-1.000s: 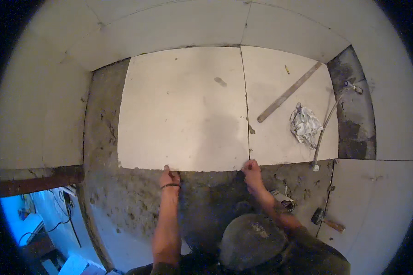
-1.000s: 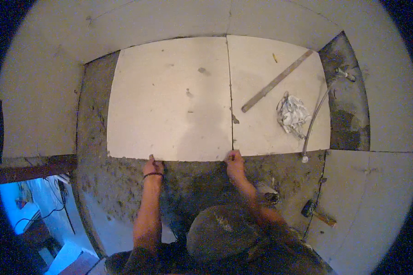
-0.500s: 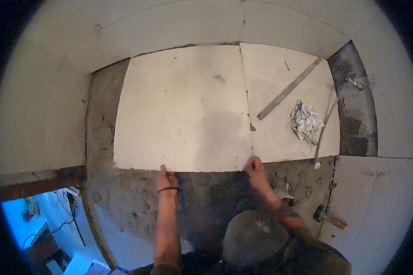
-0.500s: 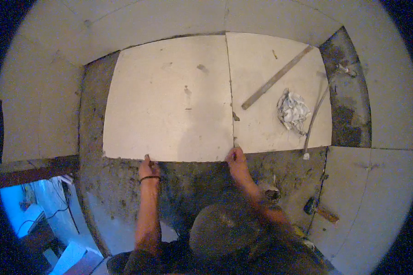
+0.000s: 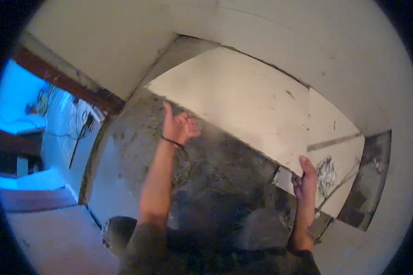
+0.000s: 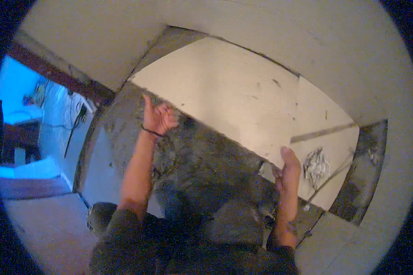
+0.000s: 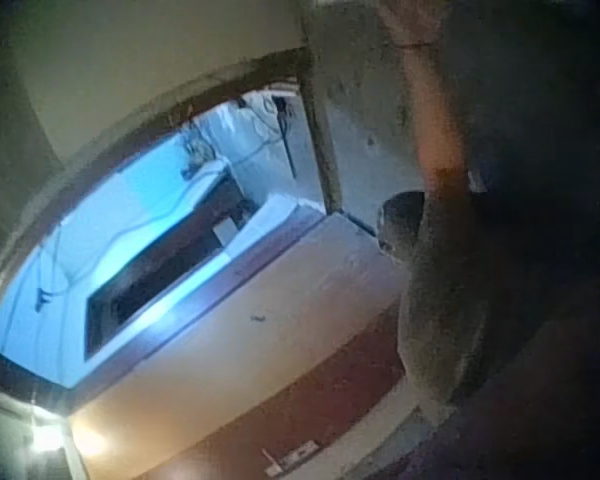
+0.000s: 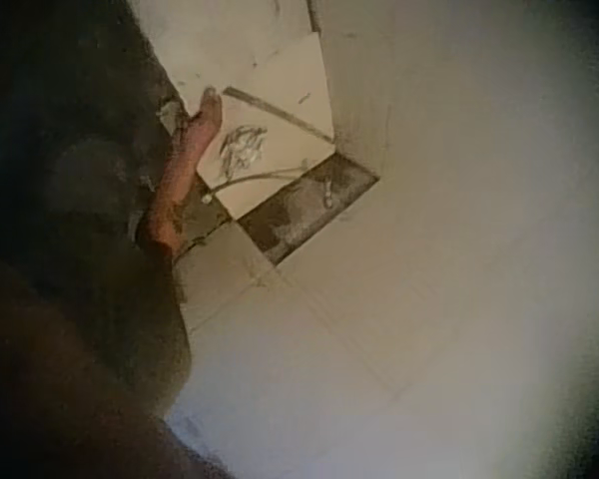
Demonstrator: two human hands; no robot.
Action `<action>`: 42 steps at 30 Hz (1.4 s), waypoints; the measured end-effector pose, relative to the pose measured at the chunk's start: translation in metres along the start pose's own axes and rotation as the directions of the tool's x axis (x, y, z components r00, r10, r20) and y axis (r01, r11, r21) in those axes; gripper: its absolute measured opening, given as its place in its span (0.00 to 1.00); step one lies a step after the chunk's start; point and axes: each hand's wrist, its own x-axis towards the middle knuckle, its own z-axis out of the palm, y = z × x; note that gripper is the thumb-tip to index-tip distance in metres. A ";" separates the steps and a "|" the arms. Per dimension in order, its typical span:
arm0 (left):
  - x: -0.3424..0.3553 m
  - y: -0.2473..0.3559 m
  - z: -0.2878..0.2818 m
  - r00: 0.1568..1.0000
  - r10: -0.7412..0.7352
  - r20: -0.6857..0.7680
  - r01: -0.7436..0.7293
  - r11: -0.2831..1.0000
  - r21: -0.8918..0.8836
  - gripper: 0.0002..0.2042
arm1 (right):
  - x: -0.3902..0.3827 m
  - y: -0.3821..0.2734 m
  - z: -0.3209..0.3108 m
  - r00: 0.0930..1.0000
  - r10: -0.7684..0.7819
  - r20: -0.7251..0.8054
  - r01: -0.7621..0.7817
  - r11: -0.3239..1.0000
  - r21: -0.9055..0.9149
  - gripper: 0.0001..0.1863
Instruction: The person applies mortar to the floor and places large white tiles. They use a spirit level to check the alignment and an angle grinder to cut a tile before cleaning their hands in a bucket of water.
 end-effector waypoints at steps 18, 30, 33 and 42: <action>0.172 0.181 -0.011 0.987 0.059 -0.147 0.141 -0.744 0.653 0.29 | 0.007 -0.058 0.018 0.998 0.005 0.065 0.003 0.992 -0.125 0.12; 0.068 0.256 -0.051 0.917 0.203 -0.343 0.399 -0.495 0.772 0.35 | -0.107 -0.227 0.097 0.992 0.124 0.009 -0.120 0.975 -0.189 0.15; -0.067 0.279 0.035 0.872 0.149 -0.466 0.476 -0.481 0.736 0.37 | -0.175 -0.282 0.106 0.971 0.201 -0.130 -0.234 0.911 -0.340 0.20; -0.382 0.318 0.162 0.392 -0.026 -0.920 0.874 -0.301 0.381 0.37 | -0.285 -0.381 0.071 0.818 0.571 0.071 -0.453 0.715 -0.532 0.13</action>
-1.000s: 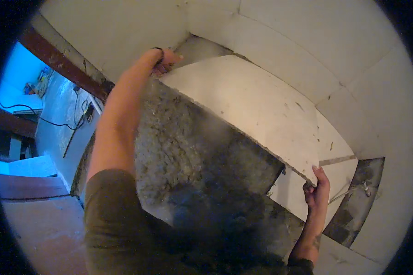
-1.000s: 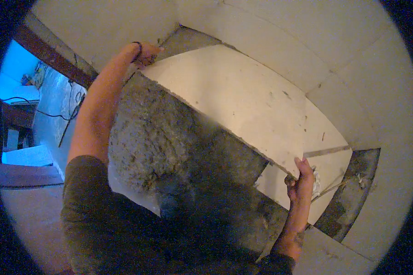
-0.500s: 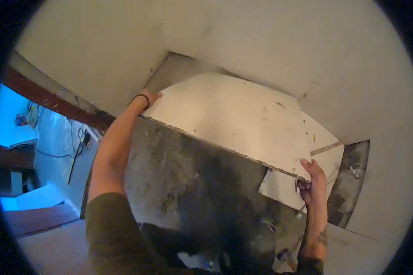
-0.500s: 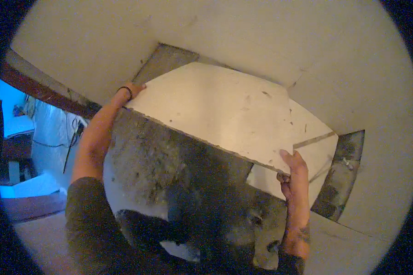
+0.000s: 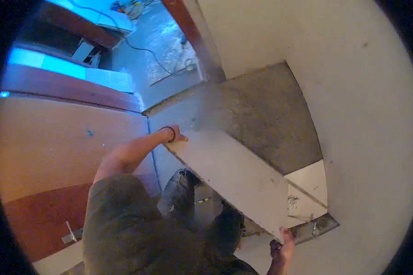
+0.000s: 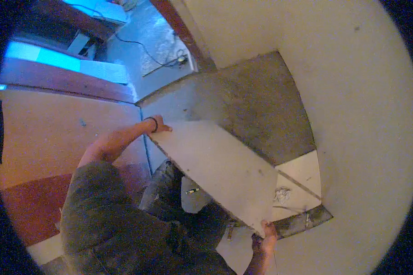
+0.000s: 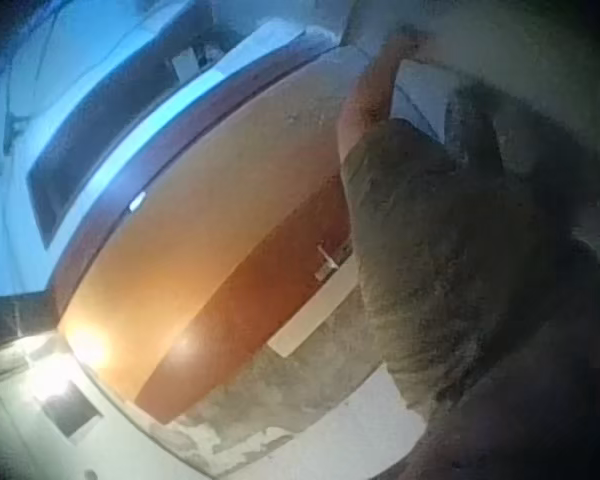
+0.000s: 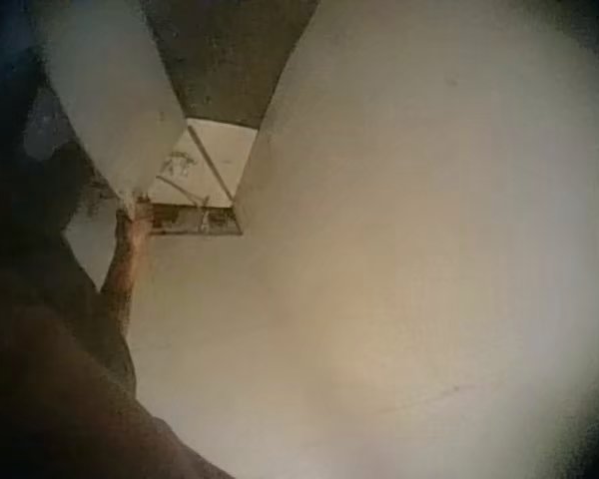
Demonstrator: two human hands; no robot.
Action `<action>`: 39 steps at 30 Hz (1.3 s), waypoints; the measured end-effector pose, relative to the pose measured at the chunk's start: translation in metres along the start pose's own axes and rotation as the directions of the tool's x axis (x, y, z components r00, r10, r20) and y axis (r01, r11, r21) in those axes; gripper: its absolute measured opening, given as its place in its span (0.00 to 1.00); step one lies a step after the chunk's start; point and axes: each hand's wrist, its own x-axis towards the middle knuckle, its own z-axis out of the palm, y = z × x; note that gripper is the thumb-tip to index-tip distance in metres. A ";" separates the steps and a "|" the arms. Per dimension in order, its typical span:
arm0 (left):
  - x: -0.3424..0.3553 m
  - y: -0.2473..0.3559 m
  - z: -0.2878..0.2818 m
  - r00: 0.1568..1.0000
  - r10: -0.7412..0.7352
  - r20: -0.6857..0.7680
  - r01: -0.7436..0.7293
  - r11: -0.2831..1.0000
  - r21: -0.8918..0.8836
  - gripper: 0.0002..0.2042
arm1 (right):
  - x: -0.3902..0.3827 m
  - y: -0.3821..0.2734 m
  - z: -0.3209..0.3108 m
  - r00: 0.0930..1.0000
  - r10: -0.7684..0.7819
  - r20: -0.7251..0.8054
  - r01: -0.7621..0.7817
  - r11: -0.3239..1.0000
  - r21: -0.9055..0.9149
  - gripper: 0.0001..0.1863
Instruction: The person applies mortar to the floor and places large white tiles. They use a spirit level to check the alignment and an angle grinder to cut a tile before cleaning their hands in a bucket of water.
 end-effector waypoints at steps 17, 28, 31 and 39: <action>0.165 -0.266 -0.220 0.982 0.156 0.107 -0.157 0.988 0.004 0.15 | -0.039 0.060 0.359 0.963 0.255 0.082 -0.214 0.918 -0.335 0.12; 0.281 -0.406 -0.453 0.854 0.355 -0.381 -0.415 0.906 -0.086 0.15 | -0.072 0.006 0.640 0.968 0.153 0.197 -0.176 0.979 0.104 0.05; 0.349 -0.484 -0.470 0.918 0.235 -0.320 -0.222 0.972 0.077 0.13 | -0.084 0.009 0.718 0.948 0.214 0.234 -0.240 0.967 0.086 0.09; 0.321 -0.568 -0.628 0.933 0.293 -0.210 -0.259 0.950 0.174 0.12 | -0.089 -0.031 0.894 0.925 0.282 0.254 -0.306 0.950 0.058 0.10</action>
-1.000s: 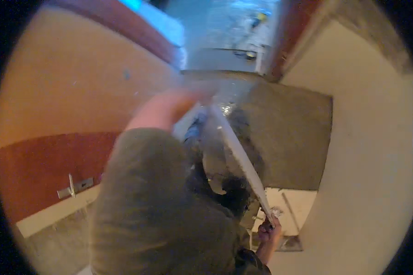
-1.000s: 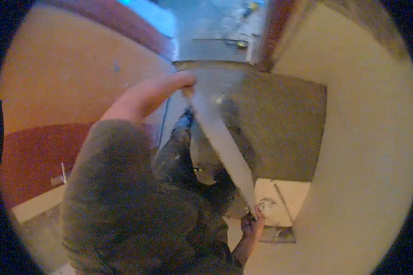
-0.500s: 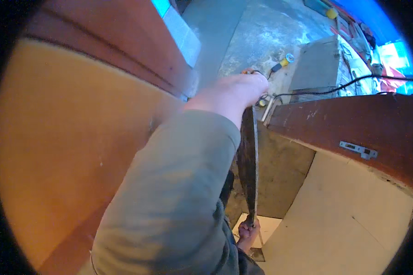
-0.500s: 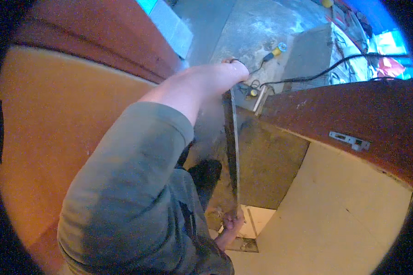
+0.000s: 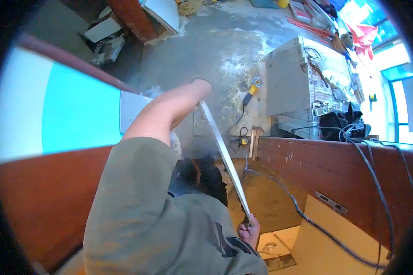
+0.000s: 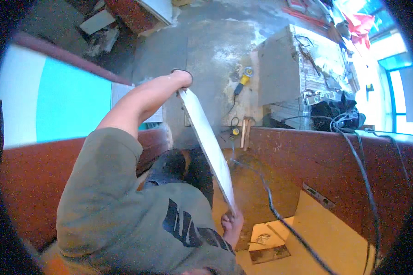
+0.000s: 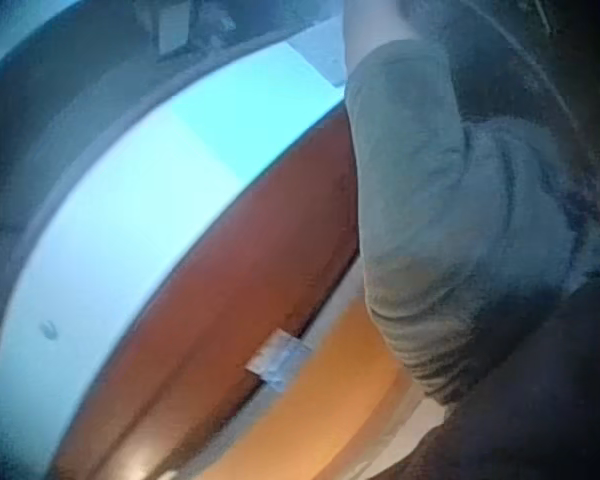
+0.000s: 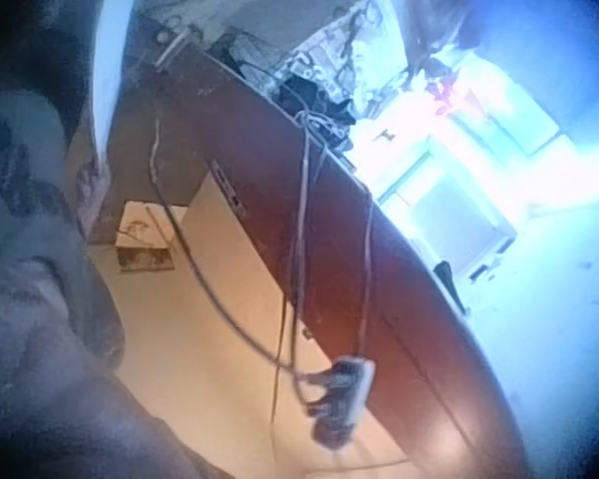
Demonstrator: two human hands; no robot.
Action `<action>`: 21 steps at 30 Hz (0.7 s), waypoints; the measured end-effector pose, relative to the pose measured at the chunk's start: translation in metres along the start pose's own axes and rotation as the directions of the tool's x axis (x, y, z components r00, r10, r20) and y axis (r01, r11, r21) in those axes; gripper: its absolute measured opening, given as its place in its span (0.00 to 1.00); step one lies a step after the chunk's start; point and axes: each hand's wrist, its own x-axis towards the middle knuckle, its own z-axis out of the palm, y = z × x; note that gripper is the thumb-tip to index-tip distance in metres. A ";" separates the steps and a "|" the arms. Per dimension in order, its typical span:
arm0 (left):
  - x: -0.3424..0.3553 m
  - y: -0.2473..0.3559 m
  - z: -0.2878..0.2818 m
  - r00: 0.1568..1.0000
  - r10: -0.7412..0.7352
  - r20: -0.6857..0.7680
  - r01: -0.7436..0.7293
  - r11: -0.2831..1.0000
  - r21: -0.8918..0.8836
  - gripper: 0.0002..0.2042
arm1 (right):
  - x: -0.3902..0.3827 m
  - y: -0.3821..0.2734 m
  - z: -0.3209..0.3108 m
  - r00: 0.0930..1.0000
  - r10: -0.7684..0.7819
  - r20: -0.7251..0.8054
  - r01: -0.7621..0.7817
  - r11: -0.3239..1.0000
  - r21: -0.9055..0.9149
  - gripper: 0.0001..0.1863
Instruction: The person applies mortar to the floor and places large white tiles. They use a spirit level to check the alignment and an angle grinder to cut a tile before cleaning their hands in a bucket of water.
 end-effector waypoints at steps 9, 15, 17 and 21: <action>0.137 -0.118 -0.063 0.989 0.051 0.142 -0.078 0.979 0.188 0.13 | 0.034 -0.003 0.173 0.970 -0.104 -0.219 0.139 0.979 0.151 0.10; 0.240 -0.180 -0.088 0.991 0.061 0.120 -0.096 0.943 0.319 0.19 | 0.084 0.016 0.258 0.987 0.021 -0.159 0.047 0.908 0.415 0.08; 0.261 -0.170 -0.132 0.961 -0.011 0.278 -0.063 0.964 0.258 0.21 | 0.095 0.018 0.283 0.989 0.047 -0.142 0.032 0.862 0.506 0.08; 0.284 -0.188 -0.169 0.965 0.037 0.259 -0.104 0.963 0.248 0.28 | 0.112 0.005 0.352 0.947 0.058 -0.316 0.117 0.855 0.506 0.07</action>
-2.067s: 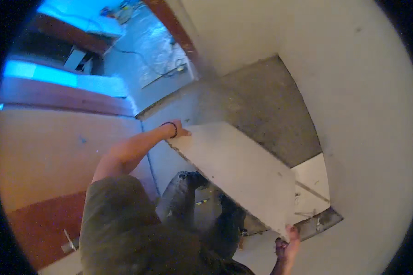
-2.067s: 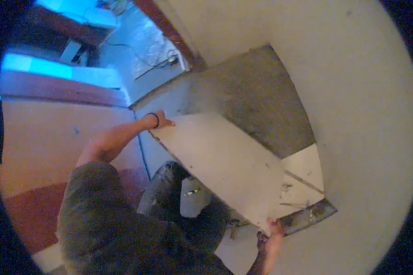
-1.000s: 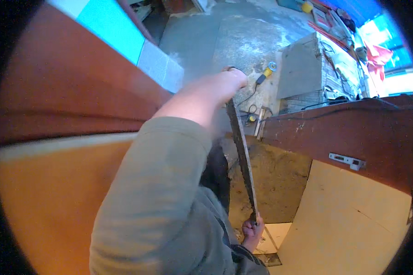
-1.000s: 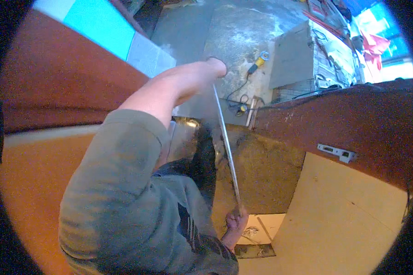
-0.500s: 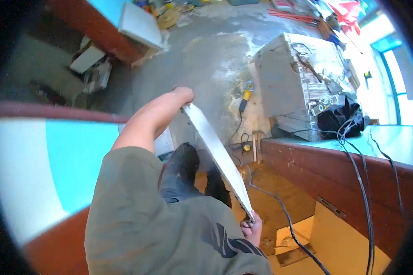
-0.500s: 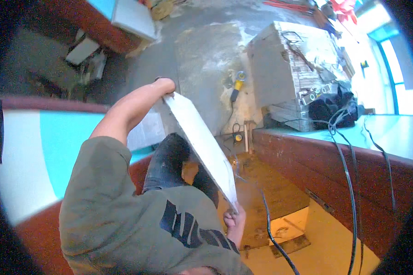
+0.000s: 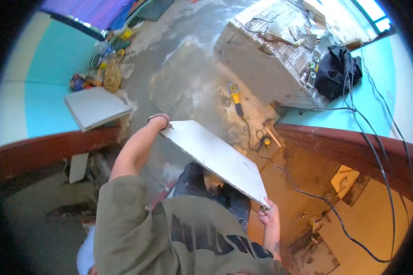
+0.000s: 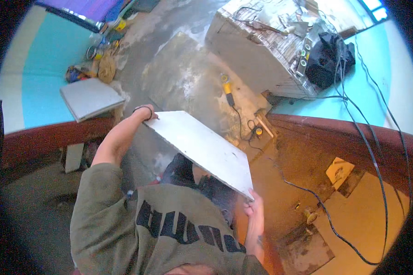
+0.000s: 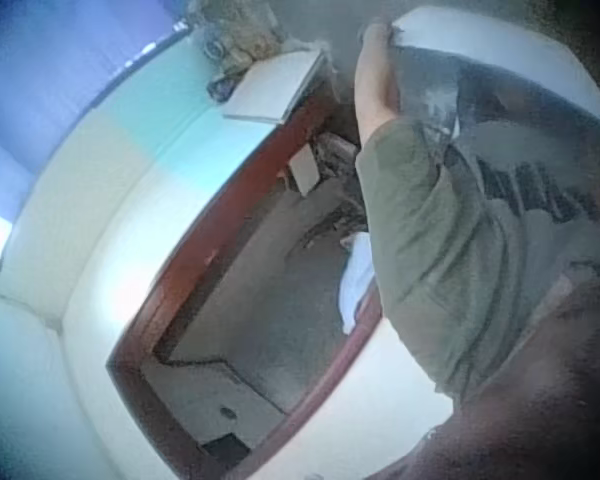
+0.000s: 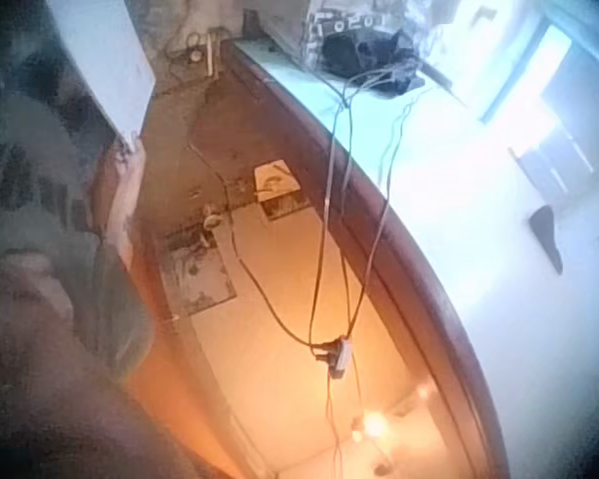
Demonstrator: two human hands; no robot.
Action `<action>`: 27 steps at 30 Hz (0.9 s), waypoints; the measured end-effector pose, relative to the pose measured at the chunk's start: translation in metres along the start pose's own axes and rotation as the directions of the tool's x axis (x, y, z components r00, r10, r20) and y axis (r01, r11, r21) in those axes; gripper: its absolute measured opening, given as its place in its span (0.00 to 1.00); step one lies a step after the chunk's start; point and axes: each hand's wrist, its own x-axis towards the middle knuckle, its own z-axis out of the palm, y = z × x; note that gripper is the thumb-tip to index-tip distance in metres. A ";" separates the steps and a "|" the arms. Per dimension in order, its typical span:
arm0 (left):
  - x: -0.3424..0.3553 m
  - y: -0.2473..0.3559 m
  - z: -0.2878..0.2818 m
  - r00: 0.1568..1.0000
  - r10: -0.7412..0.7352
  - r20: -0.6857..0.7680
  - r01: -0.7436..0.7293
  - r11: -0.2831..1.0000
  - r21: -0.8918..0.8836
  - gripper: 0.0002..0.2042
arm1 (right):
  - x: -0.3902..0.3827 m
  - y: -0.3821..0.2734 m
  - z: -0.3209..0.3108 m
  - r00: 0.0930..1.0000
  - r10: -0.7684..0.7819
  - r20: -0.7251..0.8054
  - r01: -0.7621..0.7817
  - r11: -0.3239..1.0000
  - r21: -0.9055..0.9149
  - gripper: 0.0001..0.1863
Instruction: The person applies mortar to the floor and places large white tiles. They use a spirit level to check the alignment and an angle grinder to cut a tile before cleaning their hands in a bucket of water.
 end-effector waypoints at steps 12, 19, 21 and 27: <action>0.121 -0.044 -0.127 0.989 -0.052 -0.138 0.066 0.993 0.100 0.26 | 0.089 0.033 0.141 0.971 -0.104 0.215 0.074 0.987 0.144 0.09; 0.239 -0.050 -0.162 0.989 0.024 -0.145 -0.006 0.992 0.127 0.27 | 0.168 0.044 0.230 0.981 -0.164 0.099 0.145 0.973 0.179 0.09; 0.272 -0.056 -0.158 0.987 0.035 -0.157 -0.020 0.995 0.100 0.28 | 0.189 0.048 0.243 0.981 -0.187 0.062 0.174 0.969 0.173 0.11; 0.325 -0.080 -0.136 0.976 0.007 -0.219 -0.013 1.000 -0.022 0.27 | 0.235 0.066 0.263 0.963 -0.241 0.121 0.228 0.967 0.115 0.13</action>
